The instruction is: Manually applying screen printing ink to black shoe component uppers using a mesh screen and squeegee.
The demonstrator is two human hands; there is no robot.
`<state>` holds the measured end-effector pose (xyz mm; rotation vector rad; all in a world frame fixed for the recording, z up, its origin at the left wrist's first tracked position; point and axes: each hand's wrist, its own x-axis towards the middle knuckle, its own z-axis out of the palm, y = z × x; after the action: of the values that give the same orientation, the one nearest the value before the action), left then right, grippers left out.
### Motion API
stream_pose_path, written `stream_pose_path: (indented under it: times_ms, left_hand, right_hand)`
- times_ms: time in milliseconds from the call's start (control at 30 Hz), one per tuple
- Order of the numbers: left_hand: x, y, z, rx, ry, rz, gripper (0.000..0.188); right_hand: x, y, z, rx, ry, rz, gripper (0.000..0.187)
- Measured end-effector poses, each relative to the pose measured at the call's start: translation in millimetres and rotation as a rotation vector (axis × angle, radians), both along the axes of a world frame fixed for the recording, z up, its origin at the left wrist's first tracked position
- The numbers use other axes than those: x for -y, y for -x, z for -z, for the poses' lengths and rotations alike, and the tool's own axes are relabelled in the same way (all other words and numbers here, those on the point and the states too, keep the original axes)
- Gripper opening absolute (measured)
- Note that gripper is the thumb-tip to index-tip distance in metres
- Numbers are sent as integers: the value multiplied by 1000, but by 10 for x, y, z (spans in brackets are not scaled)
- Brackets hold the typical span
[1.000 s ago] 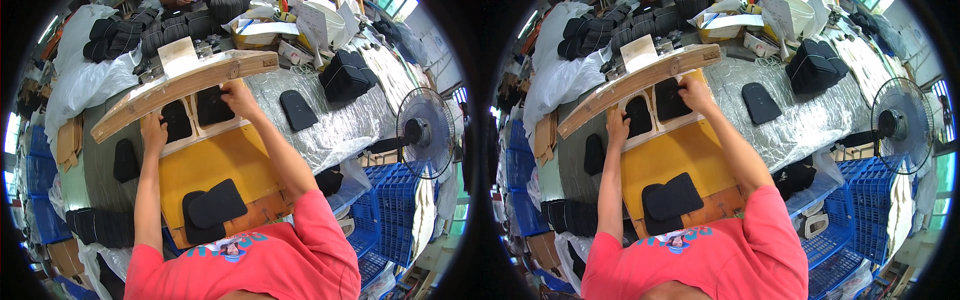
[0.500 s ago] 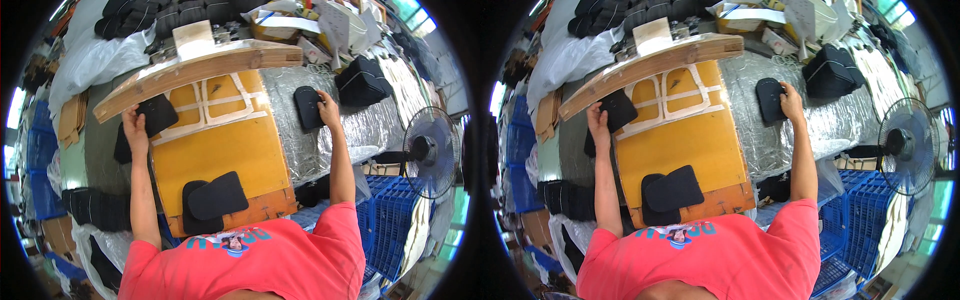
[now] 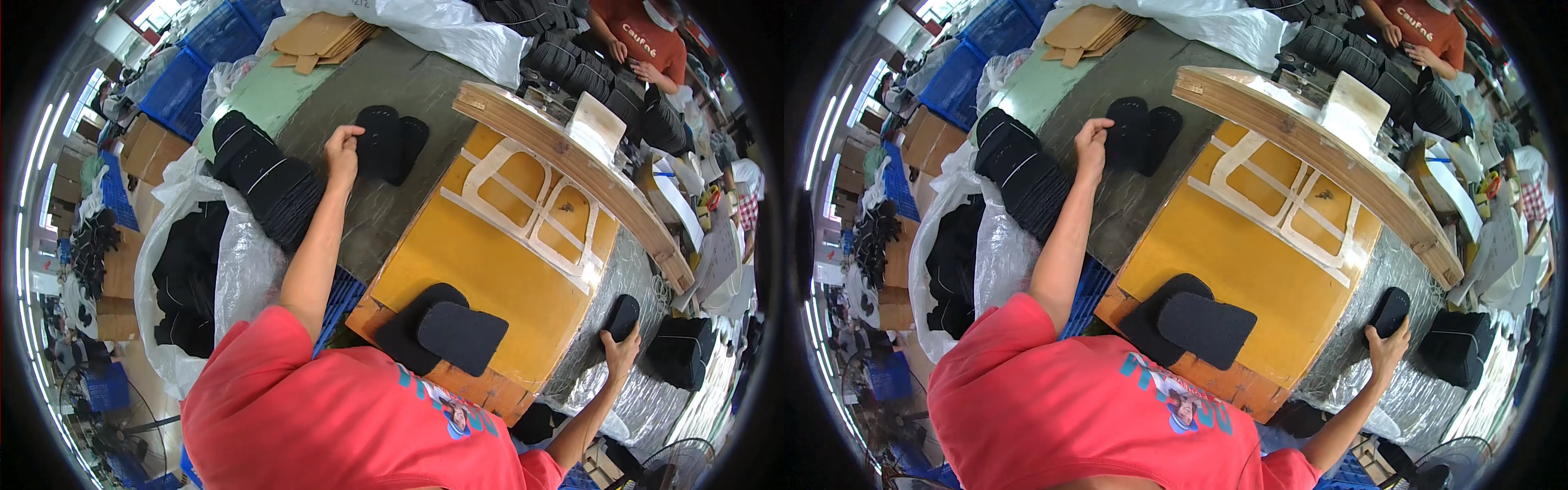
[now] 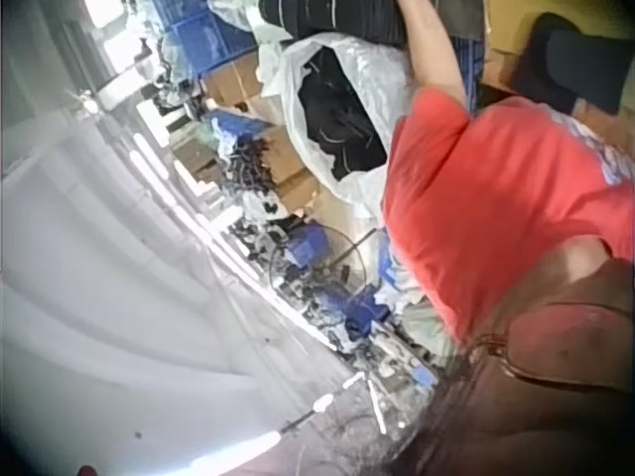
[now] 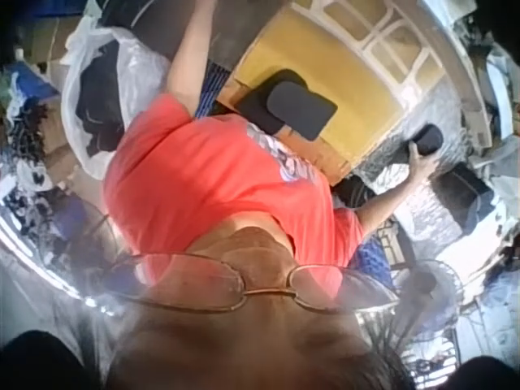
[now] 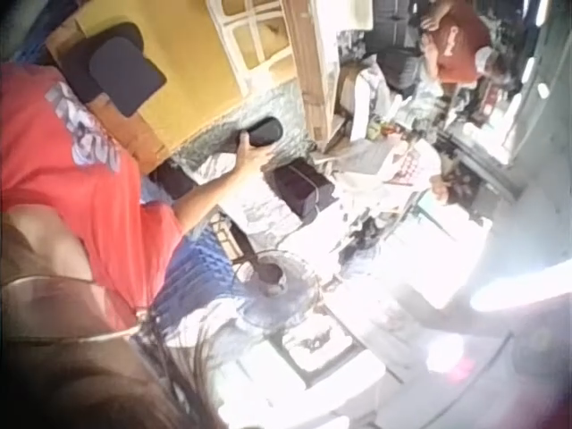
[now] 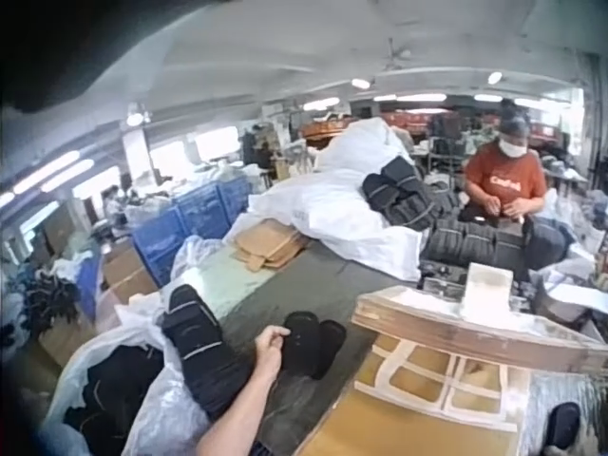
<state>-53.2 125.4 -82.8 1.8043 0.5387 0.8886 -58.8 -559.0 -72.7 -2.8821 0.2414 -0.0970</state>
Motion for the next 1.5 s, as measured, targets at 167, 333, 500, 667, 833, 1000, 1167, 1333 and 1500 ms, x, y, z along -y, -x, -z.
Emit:
stream_pose_path:
  times_ms: [167,333,500,667,833,1000,1167,1333,1500]
  left_hand:
    - [156,-398,-176,-194,-309,152,27]
    - [-36,-563,26,-391,-748,184,22]
    - [-100,-605,162,-444,-787,197,25]
    - [569,-206,-309,-222,-776,280,30]
    - [1488,1019,-673,-337,-463,922,38]
    - [1763,1670,-646,-408,-567,1115,66]
    - [2318,1610,-521,-348,-482,1091,70]
    - [2280,1258,-498,-212,-261,1015,61]
    - [2400,550,-579,-147,481,1073,59]
  right_hand:
    - [-167,192,-238,105,64,-34,96]
    - [-1101,489,-827,14,-415,-382,71]
    - [-2339,739,-1121,-148,-388,-975,73]
    - [-2546,852,-938,-332,-229,-949,77]
    - [-2035,683,-761,-333,-664,-977,43]
    - [-1858,-51,-580,15,-1105,-285,23]
    - [-1786,-811,-270,170,-1174,-153,34]
    - [-2114,-424,-529,31,-1109,-386,49]
    - [-2284,118,-589,7,-1100,-433,48]
